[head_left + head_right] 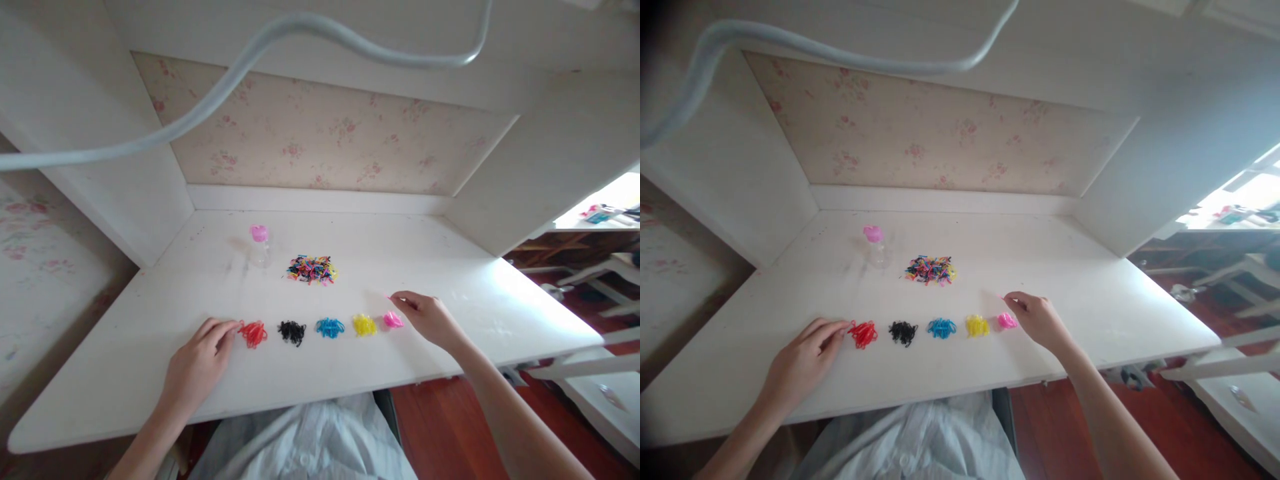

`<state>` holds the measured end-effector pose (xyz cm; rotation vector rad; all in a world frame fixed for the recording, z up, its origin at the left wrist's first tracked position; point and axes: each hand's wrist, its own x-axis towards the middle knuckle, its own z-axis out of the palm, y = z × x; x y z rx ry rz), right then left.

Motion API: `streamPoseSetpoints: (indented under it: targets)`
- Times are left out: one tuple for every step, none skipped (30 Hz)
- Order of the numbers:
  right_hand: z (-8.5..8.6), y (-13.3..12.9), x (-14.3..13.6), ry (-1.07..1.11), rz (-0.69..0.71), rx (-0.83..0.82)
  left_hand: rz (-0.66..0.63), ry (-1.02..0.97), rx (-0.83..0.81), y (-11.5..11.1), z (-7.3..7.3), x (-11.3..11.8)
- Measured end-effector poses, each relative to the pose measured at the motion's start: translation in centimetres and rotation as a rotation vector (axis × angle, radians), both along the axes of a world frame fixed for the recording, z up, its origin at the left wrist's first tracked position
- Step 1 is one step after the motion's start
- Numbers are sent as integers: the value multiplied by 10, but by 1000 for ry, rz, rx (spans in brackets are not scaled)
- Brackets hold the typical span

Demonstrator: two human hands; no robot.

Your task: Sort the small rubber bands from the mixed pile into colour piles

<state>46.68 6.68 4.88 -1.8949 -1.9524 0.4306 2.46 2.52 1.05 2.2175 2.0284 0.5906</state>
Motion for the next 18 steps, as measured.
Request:
streamPoseSetpoints:
  targets:
    - [-3, -5, 4, -1, -16, 8, 1, 4, -2, 0, 0, 0]
    - [-6, -9, 8, -5, -37, 16, 4, 7, -5, 0, 1, 1]
    - [-9, -13, 11, -11, -58, 24, 7, 10, -9, 0, 1, 1]
    - [-13, -17, 15, -17, -78, 28, 11, 12, -14, 0, 2, 2]
    - [-17, -21, 18, -23, -95, 30, 16, 10, -17, 0, 2, 2]
    - [-20, -25, 21, -26, -107, 26, 18, 4, -20, 1, 1, 2]
    - [-23, -28, 23, -27, -113, 17, 17, -9, -21, 1, 1, 2]
    - [-26, -31, 25, -25, -117, 7, 14, -29, -21, 2, 0, 1]
    - [-28, -34, 26, -24, -118, -4, 14, -56, -22, 3, -1, 0]
    - [-30, -36, 26, -24, -119, -14, 14, -89, -23, 5, -1, -1]
    - [-31, -38, 27, -25, -118, -21, 13, -125, -23, 7, -1, -1]
    - [-32, -39, 27, -26, -116, -23, 10, -157, -23, 9, 1, -2]
    - [-33, -40, 27, -26, -112, -20, 4, -180, -21, 12, 3, 0]
    - [-34, -40, 27, -24, -107, -15, -8, -193, -17, 15, 7, 2]
    - [-35, -40, 28, -19, -104, -9, -25, -196, -10, 17, 13, 7]
    - [-36, -40, 28, -11, -109, -2, -47, -191, -2, 20, 20, 13]
    - [-38, -40, 29, 1, -118, 5, -73, -177, 1, 23, 27, 22]
    - [-40, -40, 30, 18, -132, 11, -103, -162, 1, 26, 35, 32]
